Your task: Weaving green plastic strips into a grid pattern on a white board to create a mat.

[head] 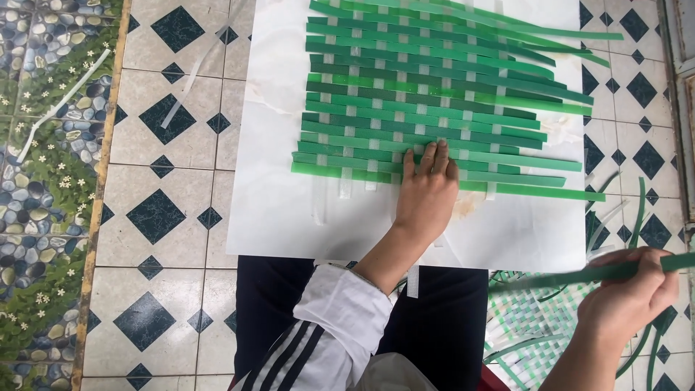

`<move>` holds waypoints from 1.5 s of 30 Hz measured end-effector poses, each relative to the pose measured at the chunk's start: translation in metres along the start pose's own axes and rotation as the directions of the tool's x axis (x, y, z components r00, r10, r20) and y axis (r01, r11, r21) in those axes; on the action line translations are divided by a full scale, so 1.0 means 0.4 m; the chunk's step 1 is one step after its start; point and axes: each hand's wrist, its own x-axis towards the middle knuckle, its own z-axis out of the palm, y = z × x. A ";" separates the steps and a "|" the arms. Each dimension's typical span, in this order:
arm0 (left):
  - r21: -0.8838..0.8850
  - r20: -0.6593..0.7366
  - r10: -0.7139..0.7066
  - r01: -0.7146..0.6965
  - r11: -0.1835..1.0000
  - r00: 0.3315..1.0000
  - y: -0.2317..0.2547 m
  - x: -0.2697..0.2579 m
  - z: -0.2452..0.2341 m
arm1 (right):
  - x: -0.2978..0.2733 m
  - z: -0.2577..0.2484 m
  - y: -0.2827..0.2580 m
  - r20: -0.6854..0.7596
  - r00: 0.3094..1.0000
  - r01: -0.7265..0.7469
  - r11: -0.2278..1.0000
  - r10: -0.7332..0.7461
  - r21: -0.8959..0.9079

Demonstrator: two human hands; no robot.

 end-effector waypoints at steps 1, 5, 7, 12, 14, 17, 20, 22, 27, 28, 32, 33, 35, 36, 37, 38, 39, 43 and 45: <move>0.000 -0.038 -0.001 0.001 1.000 0.999 -0.001 0.002 0.002 | -0.007 0.011 -0.008 0.066 0.997 0.048 0.999 -0.047 -0.015; 0.079 -0.036 0.037 -0.034 0.996 0.999 -0.002 0.003 0.003 | -0.036 0.063 -0.079 0.402 0.900 0.202 0.979 -0.170 -0.038; 0.115 -0.026 0.059 -0.055 0.992 0.998 -0.003 0.007 0.010 | -0.043 0.092 -0.081 0.448 0.880 0.228 0.968 -0.159 -0.104; 0.165 0.005 0.087 -0.087 0.982 0.996 -0.004 0.011 0.013 | -0.090 0.138 -0.080 0.520 0.849 0.242 0.943 -0.092 -0.228; 0.115 0.011 0.072 -0.073 0.991 0.997 -0.008 0.014 0.013 | -0.114 0.151 -0.098 0.479 0.872 0.237 0.942 -0.098 -0.239; 0.036 0.032 0.054 -0.056 0.998 0.998 -0.021 0.017 0.014 | -0.146 0.140 -0.113 0.449 0.869 0.299 0.944 -0.208 -0.141; -0.056 0.124 0.061 -0.054 0.997 0.990 -0.038 0.021 -0.035 | -0.130 0.130 -0.094 0.560 0.828 0.180 0.960 -0.029 -0.216; -0.182 0.110 0.060 -0.040 0.983 0.992 -0.037 0.006 -0.098 | -0.158 0.122 -0.105 0.526 0.844 0.239 0.951 -0.104 -0.196; -0.551 -0.078 -0.041 -0.009 0.835 0.996 -0.019 -0.041 -0.301 | -0.123 0.173 -0.046 0.484 0.872 0.231 0.933 -0.072 -0.278; -0.689 -0.038 -0.086 0.036 0.724 0.996 -0.017 -0.059 -0.339 | -0.105 0.193 -0.012 0.514 0.849 0.321 0.894 -0.125 -0.313; -0.858 -0.031 -0.147 0.049 0.511 0.989 -0.047 -0.123 -0.402 | -0.087 0.298 0.011 0.627 0.770 0.412 0.844 -0.121 -0.343; -0.854 -0.043 -0.148 0.041 0.518 0.988 -0.061 -0.141 -0.393 | -0.085 0.317 0.017 0.629 0.766 0.418 0.846 -0.132 -0.331; -0.810 -0.007 -0.252 0.142 0.569 0.968 -0.089 -0.185 -0.375 | -0.088 0.350 0.032 0.608 0.773 0.433 0.851 -0.183 -0.295; -0.806 -0.012 -0.257 0.143 0.574 0.966 -0.099 -0.201 -0.363 | -0.087 0.368 0.021 0.612 0.768 0.436 0.852 -0.186 -0.288; -0.794 -0.022 -0.299 0.165 0.584 0.954 -0.110 -0.214 -0.350 | -0.086 0.386 0.010 0.609 0.756 0.482 0.833 -0.239 -0.272; -0.782 -0.032 -0.341 0.188 0.594 0.940 -0.121 -0.227 -0.336 | -0.084 0.404 -0.001 0.605 0.742 0.527 0.810 -0.290 -0.257; -0.781 -0.033 -0.337 0.186 0.596 0.941 -0.123 -0.233 -0.333 | -0.075 0.405 -0.005 0.601 0.744 0.525 0.812 -0.291 -0.256; -0.784 -0.030 -0.342 0.190 0.591 0.939 -0.135 -0.242 -0.321 | -0.070 0.397 -0.074 0.536 0.760 0.531 0.827 -0.368 -0.185; -0.790 -0.045 -0.343 0.177 0.587 0.938 -0.139 -0.245 -0.311 | -0.076 0.387 -0.100 0.502 0.782 0.502 0.850 -0.370 -0.156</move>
